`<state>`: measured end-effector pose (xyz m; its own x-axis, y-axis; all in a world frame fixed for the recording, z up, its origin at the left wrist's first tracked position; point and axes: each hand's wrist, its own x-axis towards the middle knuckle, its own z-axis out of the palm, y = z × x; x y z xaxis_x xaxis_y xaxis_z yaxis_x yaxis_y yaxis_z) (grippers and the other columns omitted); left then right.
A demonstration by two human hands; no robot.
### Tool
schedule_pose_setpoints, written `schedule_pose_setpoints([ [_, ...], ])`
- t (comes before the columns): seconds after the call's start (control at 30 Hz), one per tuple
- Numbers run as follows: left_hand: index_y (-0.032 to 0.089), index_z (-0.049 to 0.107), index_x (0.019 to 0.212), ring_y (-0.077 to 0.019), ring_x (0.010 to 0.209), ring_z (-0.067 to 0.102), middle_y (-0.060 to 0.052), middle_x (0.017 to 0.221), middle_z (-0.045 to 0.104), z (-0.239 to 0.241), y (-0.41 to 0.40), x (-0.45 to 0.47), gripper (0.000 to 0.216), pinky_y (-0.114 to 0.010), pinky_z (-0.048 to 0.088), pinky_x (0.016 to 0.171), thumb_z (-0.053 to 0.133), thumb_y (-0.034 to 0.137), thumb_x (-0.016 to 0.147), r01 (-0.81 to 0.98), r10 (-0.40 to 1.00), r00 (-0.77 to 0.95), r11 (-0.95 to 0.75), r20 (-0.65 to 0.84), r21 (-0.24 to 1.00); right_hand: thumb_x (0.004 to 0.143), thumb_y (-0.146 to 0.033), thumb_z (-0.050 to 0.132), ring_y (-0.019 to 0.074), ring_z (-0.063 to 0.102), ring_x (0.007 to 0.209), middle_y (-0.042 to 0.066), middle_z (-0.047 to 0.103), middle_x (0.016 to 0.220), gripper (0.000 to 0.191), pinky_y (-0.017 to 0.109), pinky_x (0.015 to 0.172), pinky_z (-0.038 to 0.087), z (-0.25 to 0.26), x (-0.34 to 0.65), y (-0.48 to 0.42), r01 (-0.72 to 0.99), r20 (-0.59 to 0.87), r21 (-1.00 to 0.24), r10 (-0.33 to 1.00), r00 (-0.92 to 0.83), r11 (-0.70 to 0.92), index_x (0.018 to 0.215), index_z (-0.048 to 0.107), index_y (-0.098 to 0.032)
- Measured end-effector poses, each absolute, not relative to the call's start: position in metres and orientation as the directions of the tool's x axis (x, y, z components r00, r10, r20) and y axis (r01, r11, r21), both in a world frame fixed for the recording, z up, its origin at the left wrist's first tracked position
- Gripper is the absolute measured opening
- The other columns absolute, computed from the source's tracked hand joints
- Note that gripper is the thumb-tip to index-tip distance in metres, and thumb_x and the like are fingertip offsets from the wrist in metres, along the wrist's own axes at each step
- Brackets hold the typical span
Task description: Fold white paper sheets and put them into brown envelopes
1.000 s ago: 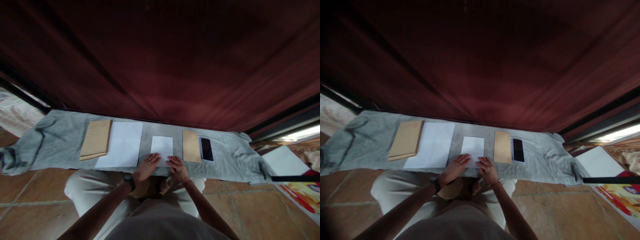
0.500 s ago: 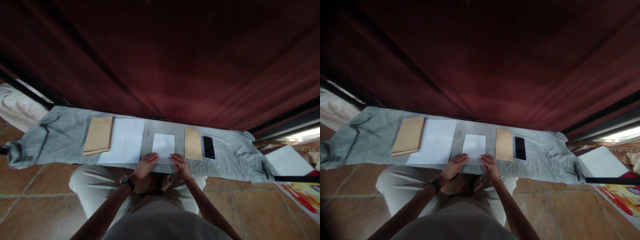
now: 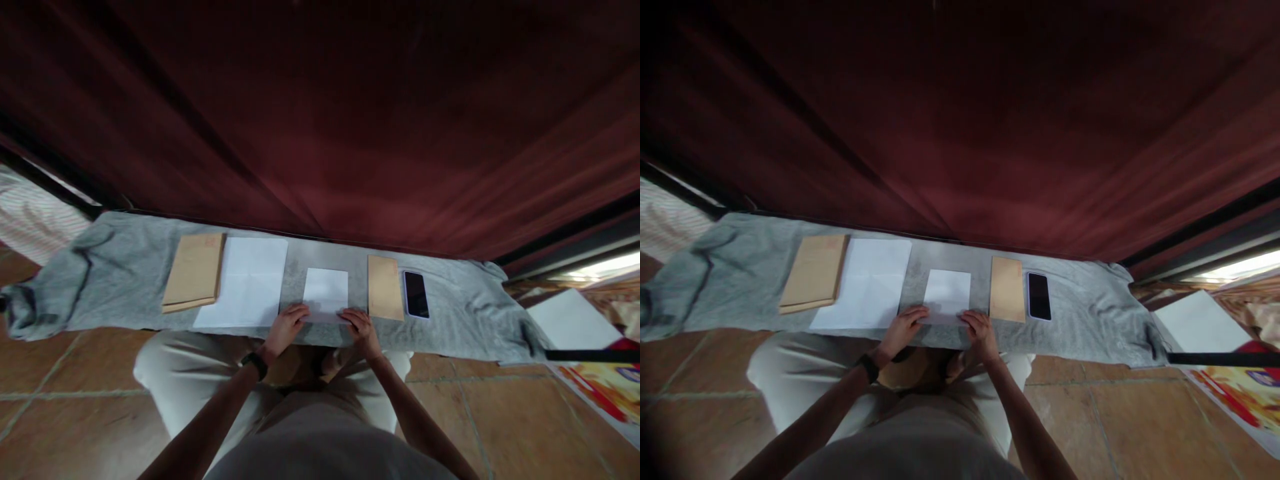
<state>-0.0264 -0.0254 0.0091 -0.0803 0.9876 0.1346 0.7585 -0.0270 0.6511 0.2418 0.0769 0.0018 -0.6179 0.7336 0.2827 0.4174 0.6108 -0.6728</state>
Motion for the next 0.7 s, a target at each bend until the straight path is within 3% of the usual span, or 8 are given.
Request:
schedule_pose_setpoints([
  [0.23, 0.022, 0.073, 0.113, -0.0221, 0.125, 0.061, -0.005, 0.13, 0.07, 0.012, -0.03, -0.03, 0.051, -0.044, 0.05, 0.111, 0.056, -0.009, 0.075, 0.8, 0.988, 0.033, -0.117, 0.152, 0.589, 0.086, -0.007, 0.055, 0.0252, 0.065, 0.114, 0.008, 0.073, 0.122, 0.036, 0.044, 0.104, 0.049, 0.0, 0.243, 0.076, 0.429, 0.254, -0.681, 0.741, -0.621, 0.593, 0.111, 0.076, -0.024],
  [0.37, 0.022, 0.073, 0.111, -0.0224, 0.125, 0.061, -0.005, 0.13, 0.07, 0.016, -0.03, -0.031, 0.038, -0.043, 0.049, 0.111, 0.061, 0.0, 0.083, 0.786, 0.985, 0.053, -0.141, 0.162, 0.603, 0.088, -0.008, 0.054, 0.0247, 0.064, 0.116, 0.007, 0.073, 0.122, 0.035, 0.044, 0.105, 0.049, 0.001, 0.243, 0.076, 0.434, 0.264, -0.674, 0.743, -0.615, 0.598, 0.11, 0.077, -0.024],
  [0.5, 0.022, 0.075, 0.103, -0.0207, 0.111, 0.067, -0.006, 0.114, 0.075, 0.02, -0.022, -0.028, 0.016, -0.038, 0.053, 0.104, 0.062, 0.021, 0.094, 0.717, 0.986, -0.065, -0.06, 0.152, 0.695, 0.093, -0.013, 0.054, 0.0241, 0.065, 0.115, 0.008, 0.074, 0.121, 0.031, 0.042, 0.105, 0.049, 0.006, 0.241, 0.079, 0.412, 0.279, -0.676, 0.73, -0.623, 0.61, 0.114, 0.075, -0.023],
  [0.7, 0.021, 0.074, 0.1, -0.0203, 0.098, 0.07, -0.006, 0.102, 0.077, 0.022, -0.009, -0.023, 0.017, -0.033, 0.055, 0.092, 0.061, 0.03, 0.095, 0.625, 0.958, -0.275, 0.112, 0.083, 0.772, 0.098, -0.024, 0.053, 0.0242, 0.067, 0.109, 0.008, 0.075, 0.114, 0.024, 0.042, 0.102, 0.05, 0.003, 0.232, 0.087, 0.493, 0.262, -0.657, 0.786, -0.56, 0.57, 0.111, 0.073, -0.022],
])
